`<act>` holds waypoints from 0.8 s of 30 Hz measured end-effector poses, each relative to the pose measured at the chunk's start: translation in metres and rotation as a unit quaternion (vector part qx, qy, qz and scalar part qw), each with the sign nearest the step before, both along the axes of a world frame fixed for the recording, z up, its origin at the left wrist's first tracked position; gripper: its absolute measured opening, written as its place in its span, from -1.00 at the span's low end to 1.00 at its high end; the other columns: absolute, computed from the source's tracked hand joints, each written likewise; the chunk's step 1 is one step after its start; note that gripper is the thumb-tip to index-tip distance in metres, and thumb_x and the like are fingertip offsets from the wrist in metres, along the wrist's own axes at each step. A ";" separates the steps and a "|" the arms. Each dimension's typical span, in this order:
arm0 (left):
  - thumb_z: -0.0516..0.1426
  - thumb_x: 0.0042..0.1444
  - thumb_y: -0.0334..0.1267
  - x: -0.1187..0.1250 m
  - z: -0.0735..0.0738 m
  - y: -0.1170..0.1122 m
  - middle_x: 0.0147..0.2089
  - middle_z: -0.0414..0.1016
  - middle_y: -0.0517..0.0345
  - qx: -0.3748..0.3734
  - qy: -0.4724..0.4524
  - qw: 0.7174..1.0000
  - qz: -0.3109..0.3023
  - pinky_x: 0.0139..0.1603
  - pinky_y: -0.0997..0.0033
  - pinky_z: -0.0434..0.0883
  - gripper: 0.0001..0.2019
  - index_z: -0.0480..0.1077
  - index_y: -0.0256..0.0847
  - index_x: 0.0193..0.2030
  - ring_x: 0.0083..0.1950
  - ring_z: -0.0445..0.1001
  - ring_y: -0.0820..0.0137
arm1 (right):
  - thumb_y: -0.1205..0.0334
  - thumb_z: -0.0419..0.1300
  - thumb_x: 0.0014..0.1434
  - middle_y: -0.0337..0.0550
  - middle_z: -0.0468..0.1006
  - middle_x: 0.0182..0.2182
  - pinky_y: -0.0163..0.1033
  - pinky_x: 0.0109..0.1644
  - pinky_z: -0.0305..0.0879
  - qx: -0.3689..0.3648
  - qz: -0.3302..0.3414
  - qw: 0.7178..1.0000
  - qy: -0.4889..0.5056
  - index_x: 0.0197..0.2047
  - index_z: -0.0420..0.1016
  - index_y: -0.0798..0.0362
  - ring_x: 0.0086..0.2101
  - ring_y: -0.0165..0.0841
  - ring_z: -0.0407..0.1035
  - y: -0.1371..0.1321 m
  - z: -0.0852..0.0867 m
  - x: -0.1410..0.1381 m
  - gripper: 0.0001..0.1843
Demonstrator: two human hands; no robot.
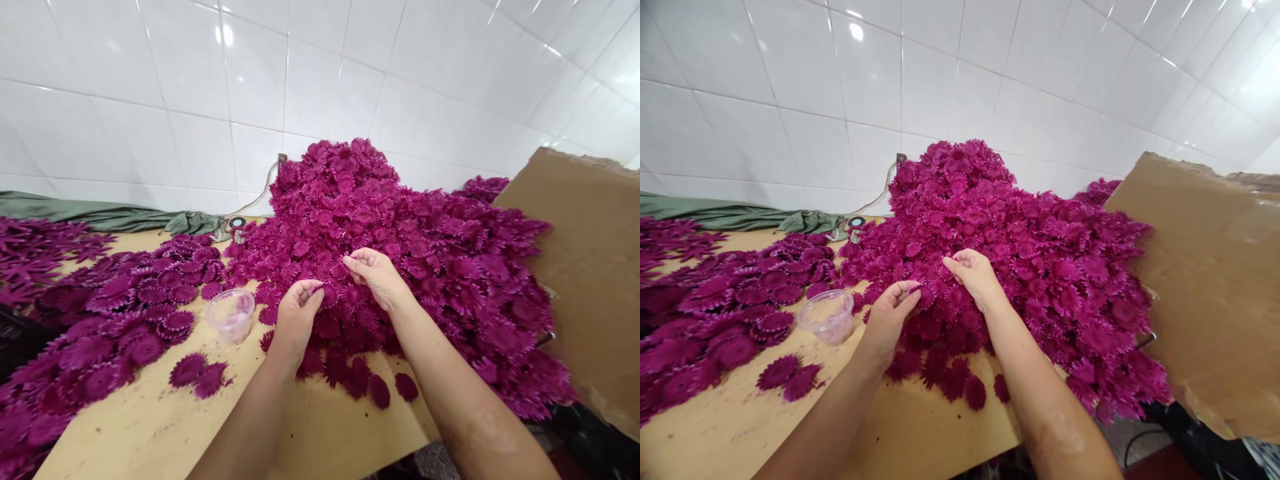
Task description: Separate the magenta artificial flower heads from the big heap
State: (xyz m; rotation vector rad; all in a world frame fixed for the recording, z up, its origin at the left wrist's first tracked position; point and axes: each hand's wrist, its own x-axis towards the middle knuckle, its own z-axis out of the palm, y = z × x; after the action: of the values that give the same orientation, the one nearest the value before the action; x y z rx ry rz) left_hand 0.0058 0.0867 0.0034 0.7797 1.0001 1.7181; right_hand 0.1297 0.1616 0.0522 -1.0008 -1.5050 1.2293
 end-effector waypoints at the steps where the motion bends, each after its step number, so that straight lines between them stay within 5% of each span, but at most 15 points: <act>1: 0.24 -0.26 -0.28 0.000 0.001 0.000 -0.44 0.45 0.26 0.001 0.001 1.000 -0.003 -0.24 0.47 0.33 -0.78 0.41 -0.23 -0.38 -0.37 0.38 0.51 | 0.05 0.35 -0.34 -0.41 0.30 -0.68 -0.39 -0.56 0.04 -0.007 0.009 1.000 0.007 -0.50 0.28 0.08 -0.66 -0.57 0.12 0.000 0.000 0.000 -0.59; 7: 0.23 -0.24 -0.33 0.001 0.007 -0.003 -0.33 0.50 0.18 -0.001 0.025 1.000 -0.016 -0.16 0.43 0.32 -0.75 0.44 -0.24 -0.32 -0.29 0.42 0.47 | 0.10 0.32 -0.33 -0.34 0.34 -0.61 -0.29 -0.39 0.21 0.053 -0.063 0.995 -0.050 -0.47 0.33 0.09 -0.56 -0.49 0.22 0.010 -0.002 -0.007 -0.65; 12: 0.25 -0.27 -0.27 -0.002 0.005 0.000 -0.48 0.47 0.22 -0.020 0.040 0.999 0.019 -0.23 0.42 0.32 -0.81 0.43 -0.25 -0.45 -0.38 0.40 0.46 | 0.09 0.31 -0.26 -0.10 0.43 -0.34 -0.13 -0.20 0.25 0.209 -0.172 0.947 -0.174 -0.29 0.42 0.09 -0.32 -0.30 0.30 0.001 -0.002 -0.008 -0.58; 14: 0.25 -0.28 -0.23 -0.003 0.003 0.001 -0.51 0.45 0.24 -0.027 0.033 0.999 0.019 -0.28 0.43 0.31 -0.80 0.42 -0.26 -0.47 -0.42 0.37 0.47 | 0.08 0.28 -0.19 -0.08 0.43 -0.32 -0.16 -0.23 0.26 0.210 -0.107 0.955 -0.178 -0.29 0.42 0.08 -0.32 -0.32 0.30 -0.014 -0.002 -0.011 -0.64; 18: 0.26 -0.31 -0.17 -0.004 0.003 0.000 -0.54 0.41 0.27 -0.024 0.009 0.999 0.032 -0.35 0.48 0.29 -0.75 0.37 -0.26 -0.49 -0.45 0.34 0.50 | 0.18 0.25 -0.17 -0.35 0.29 -0.62 -0.33 -0.47 0.18 0.061 0.114 0.981 -0.142 -0.38 0.35 0.08 -0.58 -0.50 0.18 -0.037 -0.005 -0.018 -0.74; 24: 0.24 -0.27 -0.25 0.000 0.008 -0.001 -0.56 0.31 0.36 0.010 0.012 1.000 0.000 -0.40 0.54 0.26 -0.67 0.38 -0.26 -0.28 -0.49 0.28 0.57 | 0.32 0.16 -0.14 -0.39 0.24 -0.69 -0.35 -0.50 0.12 0.047 0.057 0.989 -0.127 -0.51 0.25 0.06 -0.64 -0.52 0.14 -0.029 -0.005 -0.019 -0.89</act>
State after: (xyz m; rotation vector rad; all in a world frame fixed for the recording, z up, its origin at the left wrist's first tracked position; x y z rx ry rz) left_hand 0.0063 0.0853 0.0112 0.8157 1.0004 1.7237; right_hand 0.1110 0.1325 0.0468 -1.0509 -1.8224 1.1286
